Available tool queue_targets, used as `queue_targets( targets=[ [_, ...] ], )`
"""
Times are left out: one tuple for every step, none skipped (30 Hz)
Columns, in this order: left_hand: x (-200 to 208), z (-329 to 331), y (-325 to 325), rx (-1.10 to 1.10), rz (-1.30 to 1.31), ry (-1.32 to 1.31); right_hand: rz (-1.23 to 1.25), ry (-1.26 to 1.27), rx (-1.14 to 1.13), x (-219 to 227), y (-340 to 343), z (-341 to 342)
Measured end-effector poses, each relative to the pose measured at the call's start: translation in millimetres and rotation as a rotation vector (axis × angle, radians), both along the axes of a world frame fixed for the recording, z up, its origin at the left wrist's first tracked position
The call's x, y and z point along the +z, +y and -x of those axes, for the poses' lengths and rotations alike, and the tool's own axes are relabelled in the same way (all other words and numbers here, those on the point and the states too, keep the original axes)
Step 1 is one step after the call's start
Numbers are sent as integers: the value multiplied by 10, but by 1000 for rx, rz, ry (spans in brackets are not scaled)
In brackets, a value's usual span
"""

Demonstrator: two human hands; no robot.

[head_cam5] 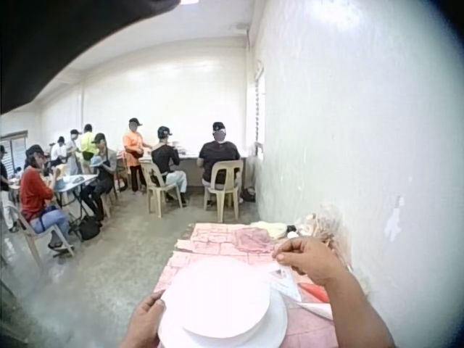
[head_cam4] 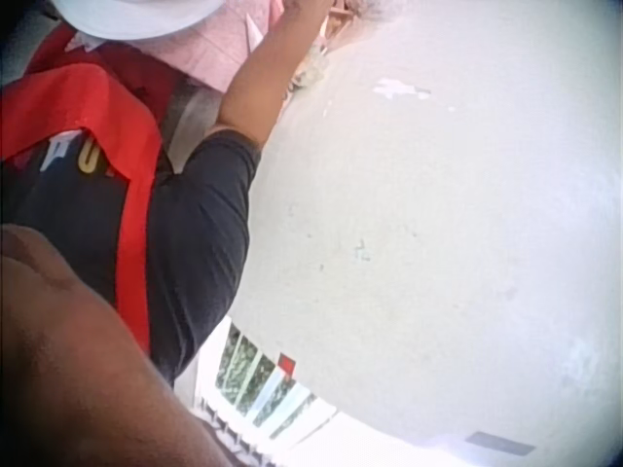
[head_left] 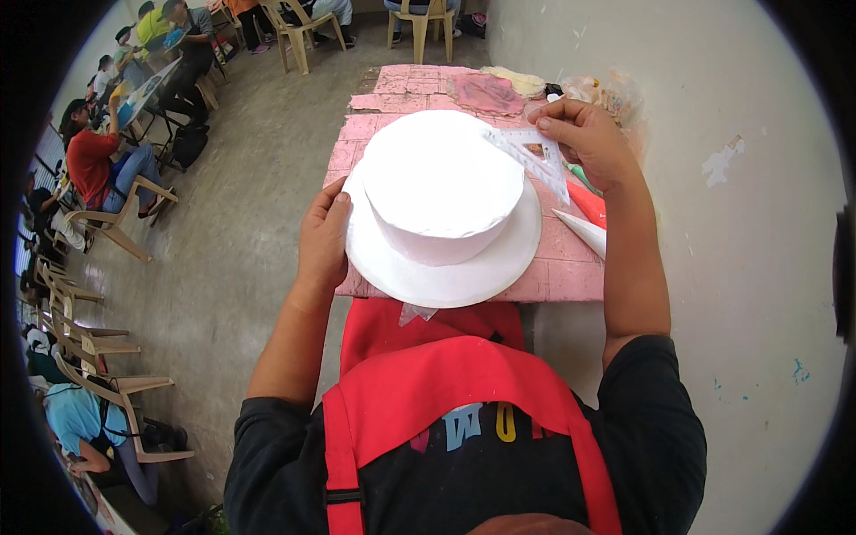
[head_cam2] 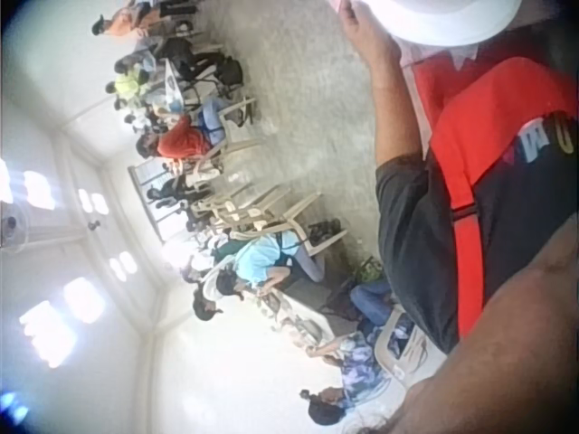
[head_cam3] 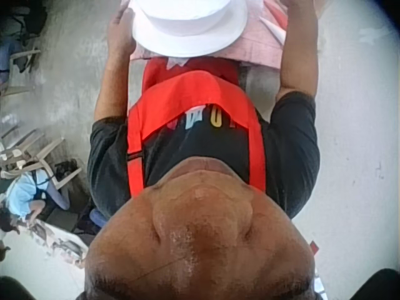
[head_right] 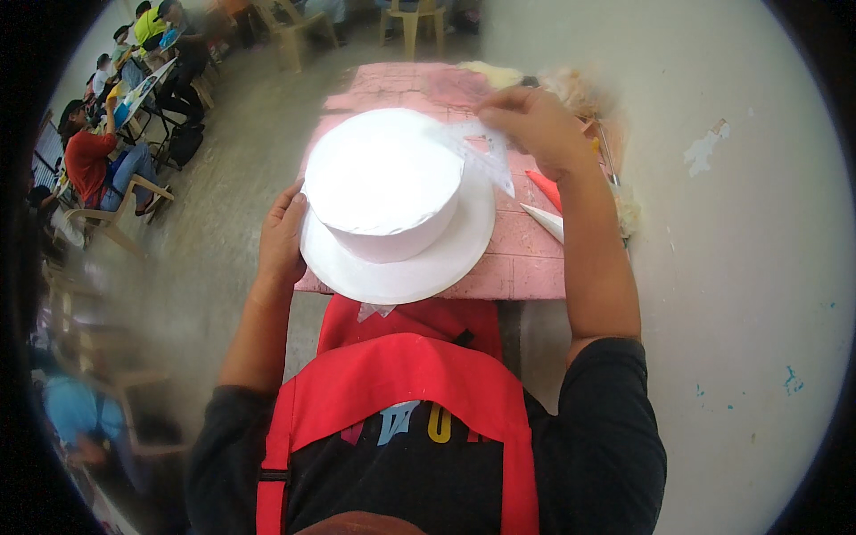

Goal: The person smooths the top and sides of a white frosted cake using a triangular plastic scraper. They repeatedly rotate the cake stand and scrape the surface to even out the frosting, occasionally lifting the scraper to check the finish.

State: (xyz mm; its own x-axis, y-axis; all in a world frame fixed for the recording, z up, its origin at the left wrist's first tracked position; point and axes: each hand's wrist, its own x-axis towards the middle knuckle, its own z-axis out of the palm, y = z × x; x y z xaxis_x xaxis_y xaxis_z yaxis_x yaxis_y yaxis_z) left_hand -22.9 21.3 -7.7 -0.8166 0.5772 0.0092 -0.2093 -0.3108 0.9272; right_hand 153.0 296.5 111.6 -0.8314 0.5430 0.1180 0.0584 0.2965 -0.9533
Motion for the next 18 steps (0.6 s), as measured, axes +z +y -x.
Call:
queue_targets(
  targets=[
    [7, -3, 9, -3, -3, -3, 0, 1, -22, -12, 85, 26],
    [6, 3, 19, -9, -4, -4, 1, 1, -45, -24, 173, 54],
    [-3, 16, 21, -12, -5, -6, 2, 1, -64, -15, 203, 84],
    [-12, 29, 27, -16, -7, -8, 17, 11, -77, 1, 224, 94],
    [-22, 45, 36, -16, -12, -7, 32, 21, -90, 31, 241, 92],
    [-26, 61, 33, -10, -17, -8, 47, 31, -99, 66, 228, 109],
    [-21, 68, 28, -6, -22, -7, 44, 43, -78, 86, 191, 110],
    [-2, 66, 3, 0, -21, -29, 40, 55, -57, 94, 125, 96],
    [66, 31, -15, -1, -18, -53, 38, 65, -42, 95, 64, 65],
    [100, 3, -30, -1, -16, -77, 31, 48, 5, 92, 4, 26],
    [89, -6, -55, -23, -9, -77, 24, 31, 52, 86, -59, -17],
    [72, -15, -108, -43, 0, -77, 20, 13, 102, 78, -117, -43],
    [68, -38, -152, -62, 9, -78, 12, 0, 109, 83, -169, -55],
    [75, -81, -188, -66, 14, -83, 5, -13, 117, 92, -216, -59],
    [151, -159, -208, -76, 18, -87, -3, -25, 120, 95, -237, -76],
    [186, -215, -221, -85, 23, -91, -4, -24, 105, 62, -193, -66],
    [173, -243, -232, -96, 18, -94, -5, -23, 92, 4, -100, -32],
    [178, -260, -238, -105, 10, -93, -9, -18, 81, -24, -14, 3]
  ],
)
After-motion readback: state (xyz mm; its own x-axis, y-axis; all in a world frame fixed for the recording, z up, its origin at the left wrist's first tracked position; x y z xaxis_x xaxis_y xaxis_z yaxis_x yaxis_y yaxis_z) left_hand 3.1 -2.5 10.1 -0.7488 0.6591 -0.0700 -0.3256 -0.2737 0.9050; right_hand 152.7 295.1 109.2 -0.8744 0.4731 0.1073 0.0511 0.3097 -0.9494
